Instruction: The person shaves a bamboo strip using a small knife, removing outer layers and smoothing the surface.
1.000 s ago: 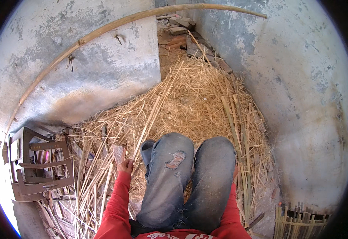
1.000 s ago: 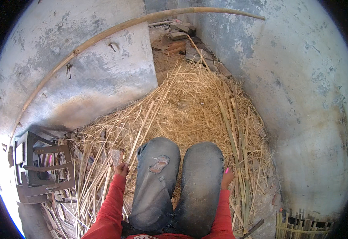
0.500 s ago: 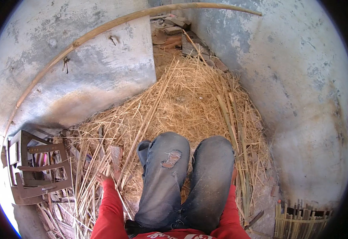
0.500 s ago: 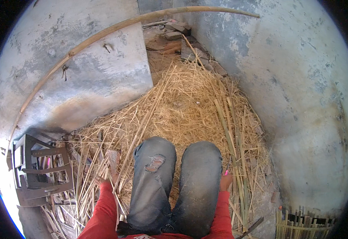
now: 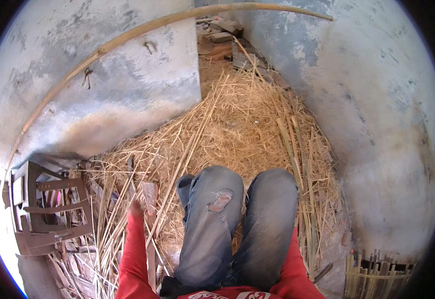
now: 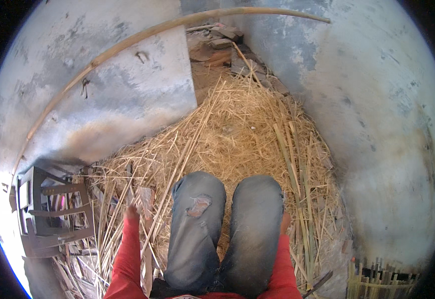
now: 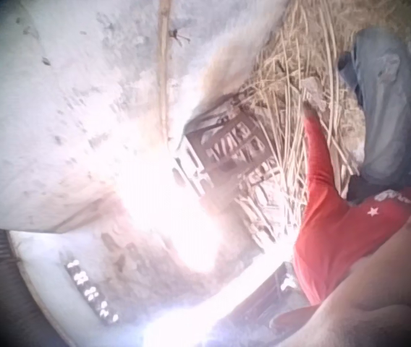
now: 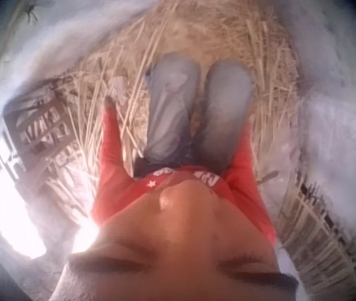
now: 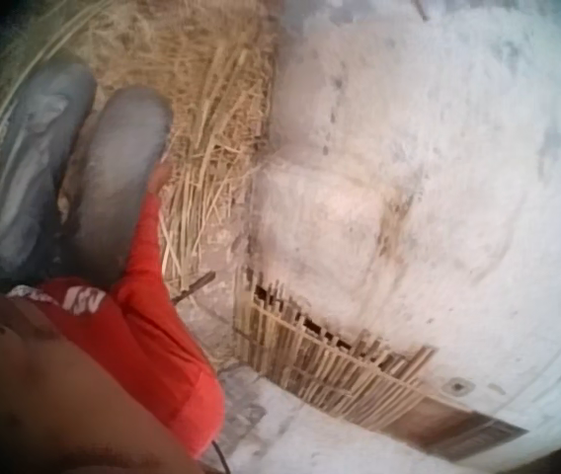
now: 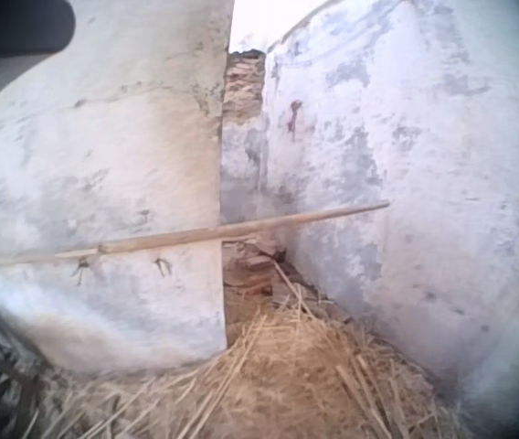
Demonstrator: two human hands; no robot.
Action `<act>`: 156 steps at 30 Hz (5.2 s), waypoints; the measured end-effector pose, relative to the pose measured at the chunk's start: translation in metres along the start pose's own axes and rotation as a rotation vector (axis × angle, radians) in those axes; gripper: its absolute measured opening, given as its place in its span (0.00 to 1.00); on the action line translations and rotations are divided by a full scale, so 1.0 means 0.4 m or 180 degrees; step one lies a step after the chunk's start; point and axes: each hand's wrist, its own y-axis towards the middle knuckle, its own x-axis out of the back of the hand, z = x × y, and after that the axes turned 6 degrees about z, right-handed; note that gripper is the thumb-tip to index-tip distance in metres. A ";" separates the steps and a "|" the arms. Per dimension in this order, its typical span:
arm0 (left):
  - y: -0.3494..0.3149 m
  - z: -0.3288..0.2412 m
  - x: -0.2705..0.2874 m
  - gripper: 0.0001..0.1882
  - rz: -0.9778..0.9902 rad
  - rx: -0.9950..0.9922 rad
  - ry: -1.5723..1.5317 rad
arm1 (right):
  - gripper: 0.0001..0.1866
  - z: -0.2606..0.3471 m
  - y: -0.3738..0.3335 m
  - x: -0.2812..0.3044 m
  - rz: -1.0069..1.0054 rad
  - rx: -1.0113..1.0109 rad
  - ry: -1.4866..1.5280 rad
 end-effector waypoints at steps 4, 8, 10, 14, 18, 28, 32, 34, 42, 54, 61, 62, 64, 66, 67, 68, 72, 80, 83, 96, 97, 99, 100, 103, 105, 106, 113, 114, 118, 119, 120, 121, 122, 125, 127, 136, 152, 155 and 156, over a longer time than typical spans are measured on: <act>0.308 -0.273 0.034 0.13 0.0194 0.0143 -0.0108 | 0.15 -0.040 -0.030 0.033 -0.0008 -0.0027 -0.0087; 0.238 0.022 0.055 0.28 -0.0058 0.0218 0.1009 | 0.15 0.031 -0.041 0.003 0.0135 0.0192 0.0131; 0.077 0.022 -0.070 0.44 0.0411 0.1358 0.0963 | 0.15 -0.023 -0.052 0.040 0.0026 0.0058 -0.0009; -0.329 0.108 -0.074 0.40 0.1693 0.1985 0.1776 | 0.14 -0.006 -0.065 0.033 0.0086 0.0065 0.0039; -0.338 0.128 -0.079 0.27 0.1025 0.2260 0.1197 | 0.14 -0.033 -0.080 0.054 0.0040 -0.0022 0.0050; 0.261 -0.505 0.153 0.17 0.0820 0.0725 -0.1813 | 0.14 0.007 -0.044 0.055 0.0056 0.0018 0.0062; 0.373 -0.683 0.169 0.19 0.1175 0.0554 -0.2444 | 0.13 0.058 -0.024 0.042 0.0122 0.0134 0.0160; 0.396 -0.738 0.175 0.19 0.1422 0.0618 -0.2700 | 0.13 0.075 -0.019 0.033 0.0178 0.0173 0.0163; 0.414 -0.845 0.127 0.20 0.1970 0.0609 -0.3326 | 0.13 0.070 -0.010 0.029 0.0221 0.0149 0.0175; 0.305 -1.045 0.343 0.22 0.1492 -0.0587 -0.3081 | 0.12 0.361 0.001 0.243 0.0341 0.0274 0.2183; 0.106 -1.300 0.511 0.18 0.1916 -0.0816 -0.3084 | 0.13 0.678 -0.212 0.671 0.0405 0.1479 0.4274; 0.075 -1.309 0.500 0.19 0.1963 -0.0817 -0.2961 | 0.13 0.711 -0.266 0.720 0.0480 0.1686 0.4284; 0.000 -1.354 0.507 0.19 0.2148 -0.0836 -0.2675 | 0.08 0.755 -0.369 0.797 0.0986 0.2187 0.3960; -0.065 -1.354 0.478 0.19 0.2019 -0.1196 -0.2222 | 0.10 0.779 -0.449 0.799 0.1178 0.2580 0.4038; -0.092 -1.345 0.464 0.19 0.1957 -0.1384 -0.1998 | 0.12 0.779 -0.467 0.796 0.1265 0.2777 0.4074; -0.114 -1.332 0.457 0.20 0.2024 -0.1333 -0.2048 | 0.15 0.766 -0.460 0.791 0.1130 0.2785 0.4029; -0.169 -1.253 0.455 0.22 0.2579 -0.1209 -0.2065 | 0.17 0.699 -0.394 0.817 0.0163 0.2174 0.3808; -0.218 -1.108 0.448 0.16 0.2960 -0.0176 -0.2336 | 0.18 0.603 -0.281 0.845 0.0893 0.1402 0.2626; -0.218 -1.138 0.430 0.17 0.3159 0.0202 -0.2618 | 0.22 0.564 -0.334 0.776 0.1200 0.1845 0.2311; -0.105 -1.304 0.266 0.15 0.3904 0.0316 -0.3728 | 0.19 0.543 -0.389 0.719 0.0486 0.2525 0.1713; -0.102 -1.302 0.259 0.15 0.3979 0.0439 -0.3805 | 0.19 0.536 -0.382 0.719 0.0457 0.2483 0.1700; -0.096 -1.288 0.252 0.16 0.4135 0.0503 -0.4029 | 0.19 0.527 -0.371 0.723 0.0396 0.2388 0.1684; -0.094 -1.280 0.252 0.16 0.4214 0.0537 -0.4134 | 0.19 0.531 -0.374 0.726 0.0340 0.2352 0.1751; -0.091 -1.270 0.254 0.15 0.4246 0.0507 -0.4081 | 0.20 0.553 -0.376 0.738 0.0206 0.2437 0.1808; -0.092 -1.266 0.247 0.15 0.4257 0.0549 -0.4110 | 0.22 0.556 -0.364 0.739 0.0180 0.2720 0.1647; -0.092 -1.266 0.240 0.15 0.4276 0.0573 -0.4124 | 0.23 0.558 -0.361 0.738 0.0356 0.2636 0.1647; -0.113 -1.272 0.263 0.17 0.3750 0.0471 -0.3875 | 0.26 0.592 -0.299 0.708 0.0363 0.2803 0.1412; -0.131 -1.263 0.264 0.18 0.3543 0.0250 -0.3834 | 0.26 0.595 -0.291 0.711 0.0190 0.2938 0.1344; -0.197 -1.235 0.345 0.30 0.2790 -0.0766 -0.2618 | 0.27 0.587 -0.275 0.696 -0.0370 0.3150 0.1183; -0.212 -1.222 0.357 0.31 0.2564 -0.1143 -0.2270 | 0.28 0.577 -0.265 0.688 -0.0431 0.3173 0.1145; -0.227 -1.206 0.372 0.33 0.2308 -0.1499 -0.1911 | 0.28 0.573 -0.258 0.679 -0.0484 0.3208 0.1121; -0.243 -1.185 0.385 0.34 0.2024 -0.1820 -0.1527 | 0.28 0.571 -0.246 0.667 -0.0457 0.3302 0.1099; -0.260 -1.164 0.396 0.33 0.2068 -0.1716 -0.1391 | 0.28 0.572 -0.237 0.657 -0.0466 0.3355 0.1107; -0.288 -1.135 0.395 0.28 0.2005 -0.1617 -0.1378 | 0.29 0.582 -0.211 0.673 -0.0618 0.3393 0.1115; -0.287 -1.123 0.376 0.26 0.1695 -0.1720 -0.1765 | 0.28 0.603 -0.192 0.690 -0.0683 0.3360 0.1164; -0.253 -1.143 0.375 0.24 0.2355 -0.0893 -0.2166 | 0.23 0.626 -0.164 0.712 -0.0681 0.3081 0.1291; -0.263 -1.169 0.334 0.24 0.1152 -0.1679 -0.1408 | 0.23 0.585 -0.212 0.723 0.0130 0.2901 0.1331; -0.260 -1.176 0.329 0.24 0.1205 -0.1651 -0.1405 | 0.23 0.603 -0.217 0.721 -0.0085 0.3185 0.1689; -0.260 -1.177 0.330 0.24 0.1246 -0.1608 -0.1377 | 0.22 0.609 -0.230 0.715 0.0010 0.3166 0.1694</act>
